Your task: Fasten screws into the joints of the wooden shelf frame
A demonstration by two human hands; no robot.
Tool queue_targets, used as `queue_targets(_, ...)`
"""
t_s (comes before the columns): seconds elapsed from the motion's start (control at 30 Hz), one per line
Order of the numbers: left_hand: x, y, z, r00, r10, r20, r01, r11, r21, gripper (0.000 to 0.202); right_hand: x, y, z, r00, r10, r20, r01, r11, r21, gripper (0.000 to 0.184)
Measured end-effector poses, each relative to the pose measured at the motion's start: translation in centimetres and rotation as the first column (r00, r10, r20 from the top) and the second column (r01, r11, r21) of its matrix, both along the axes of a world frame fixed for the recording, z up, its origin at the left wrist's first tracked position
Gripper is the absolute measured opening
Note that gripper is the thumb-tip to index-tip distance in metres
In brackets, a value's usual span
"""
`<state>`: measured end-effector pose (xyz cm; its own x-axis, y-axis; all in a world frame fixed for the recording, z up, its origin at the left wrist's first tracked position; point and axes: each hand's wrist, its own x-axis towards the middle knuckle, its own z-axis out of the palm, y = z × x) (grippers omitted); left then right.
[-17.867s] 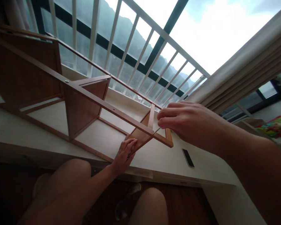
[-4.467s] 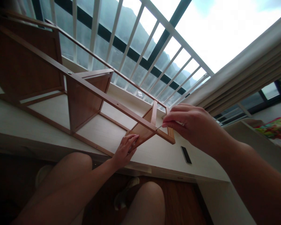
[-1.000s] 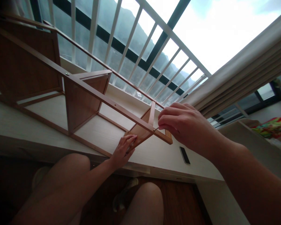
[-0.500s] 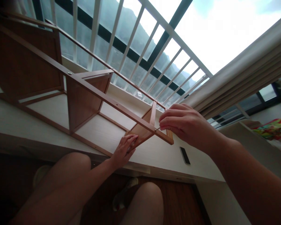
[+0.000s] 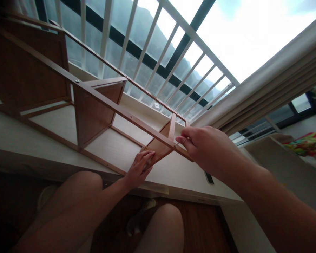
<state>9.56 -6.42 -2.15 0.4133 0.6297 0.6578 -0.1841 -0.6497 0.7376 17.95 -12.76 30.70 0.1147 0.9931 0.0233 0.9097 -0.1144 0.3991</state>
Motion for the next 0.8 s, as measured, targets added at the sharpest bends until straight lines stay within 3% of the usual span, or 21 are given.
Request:
queue_targets(0.1, 0.0, 0.0, 0.0, 1.000, 0.006, -0.004, -0.006, 1.000, -0.004, 0.068, -0.6, 0.0, -0.3, 0.997, -0.033, 0.075, 0.034, 0.999, -0.002, 0.039)
queue_targets(0.23, 0.0, 0.0, 0.0, 1.000, 0.003, -0.005, -0.003, 1.000, 0.004, 0.067, -0.2, -0.3, -0.1, 1.000, 0.003, 0.022, -0.003, 1.000, 0.013, 0.033)
queue_targets(0.37, 0.0, 0.0, 0.0, 1.000, 0.011, -0.003, -0.011, 1.000, -0.001, 0.067, 0.6, -0.5, 0.6, 0.983, 0.169, -0.066, -0.167, 0.985, 0.042, 0.026)
queue_targets(0.53, 0.1, 0.0, -0.1, 1.000, 0.006, -0.003, -0.006, 1.000, -0.002, 0.068, 1.0, -0.4, 1.2, 0.919, 0.393, -0.013, -0.393, 0.919, -0.038, 0.019)
queue_targets(0.8, 0.1, 0.1, -0.2, 1.000, -0.005, 0.005, 0.005, 1.000, 0.005, 0.070, 1.7, -0.2, 1.7, 0.849, 0.529, 0.019, -0.526, 0.847, -0.072, 0.018)
